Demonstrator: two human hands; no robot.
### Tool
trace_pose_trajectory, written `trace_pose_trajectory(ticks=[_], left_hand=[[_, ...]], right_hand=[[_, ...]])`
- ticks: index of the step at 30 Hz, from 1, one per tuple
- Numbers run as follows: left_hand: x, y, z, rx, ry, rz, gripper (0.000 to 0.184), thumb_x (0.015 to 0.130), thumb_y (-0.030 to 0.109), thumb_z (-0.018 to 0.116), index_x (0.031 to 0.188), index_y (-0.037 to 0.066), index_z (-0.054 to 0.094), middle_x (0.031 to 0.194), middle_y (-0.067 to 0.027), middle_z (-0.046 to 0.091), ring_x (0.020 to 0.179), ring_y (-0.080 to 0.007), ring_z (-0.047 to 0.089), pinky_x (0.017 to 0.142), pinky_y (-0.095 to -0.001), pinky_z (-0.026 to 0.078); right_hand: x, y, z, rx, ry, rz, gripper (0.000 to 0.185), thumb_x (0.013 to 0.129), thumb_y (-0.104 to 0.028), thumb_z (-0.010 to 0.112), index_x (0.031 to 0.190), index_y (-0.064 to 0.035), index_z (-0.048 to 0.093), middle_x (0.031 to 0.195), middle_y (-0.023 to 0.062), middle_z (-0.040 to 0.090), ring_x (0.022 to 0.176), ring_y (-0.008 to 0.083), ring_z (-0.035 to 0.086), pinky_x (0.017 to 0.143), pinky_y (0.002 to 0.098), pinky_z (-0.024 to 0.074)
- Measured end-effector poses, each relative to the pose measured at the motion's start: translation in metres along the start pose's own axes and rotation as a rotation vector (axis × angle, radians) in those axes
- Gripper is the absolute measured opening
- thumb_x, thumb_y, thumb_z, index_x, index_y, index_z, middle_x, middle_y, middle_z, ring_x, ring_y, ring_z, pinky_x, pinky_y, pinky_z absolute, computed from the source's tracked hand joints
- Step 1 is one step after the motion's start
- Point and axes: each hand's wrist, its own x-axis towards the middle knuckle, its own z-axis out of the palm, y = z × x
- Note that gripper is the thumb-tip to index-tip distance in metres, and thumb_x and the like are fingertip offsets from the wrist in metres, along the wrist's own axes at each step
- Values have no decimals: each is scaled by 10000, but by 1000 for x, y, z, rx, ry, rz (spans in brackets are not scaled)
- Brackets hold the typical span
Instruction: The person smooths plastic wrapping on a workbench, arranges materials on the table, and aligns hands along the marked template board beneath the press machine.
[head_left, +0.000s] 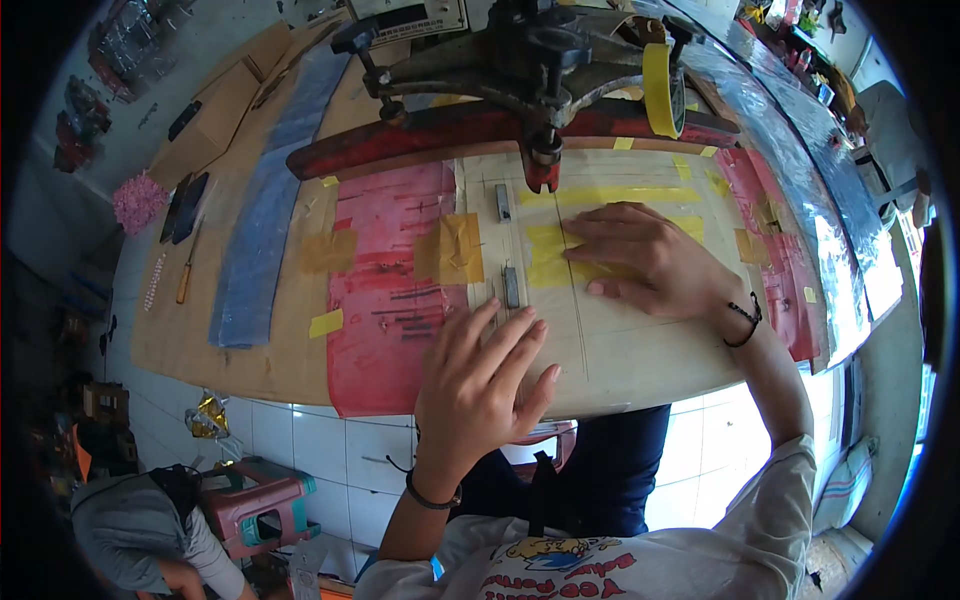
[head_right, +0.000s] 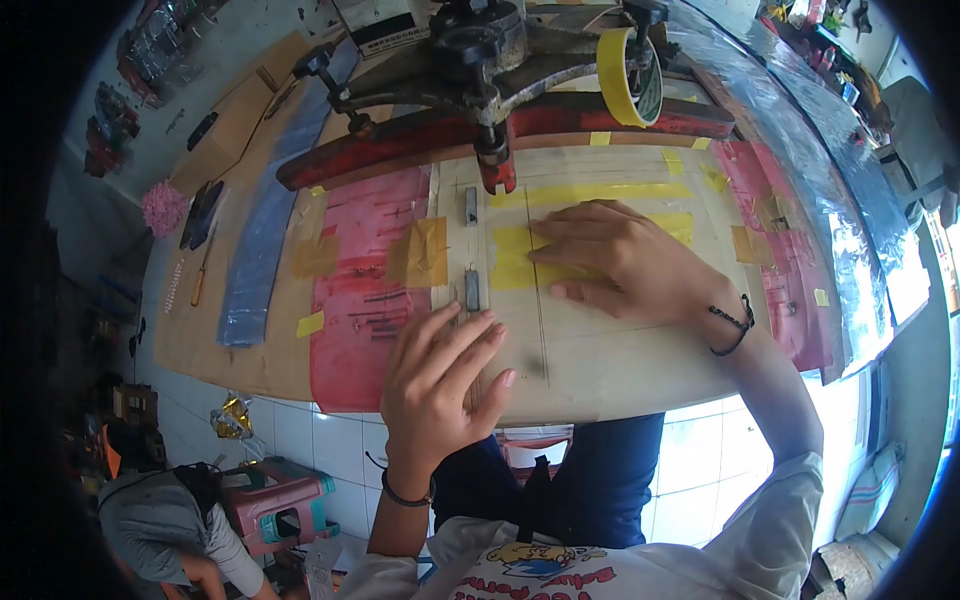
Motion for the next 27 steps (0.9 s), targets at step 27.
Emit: trace_pose_trajectory(ticks=[27], left_hand=[[-3,1,2,44,86,-10,267,828,248,712,1009,64,781,1070,-48,718,1015,-291,679,879,-428,543]], right_hand=[[3,4,-1,85,-11,38,255,944,-196,673,1178,-108,720,1367,98,641,1285,320,555,1094,449,441]])
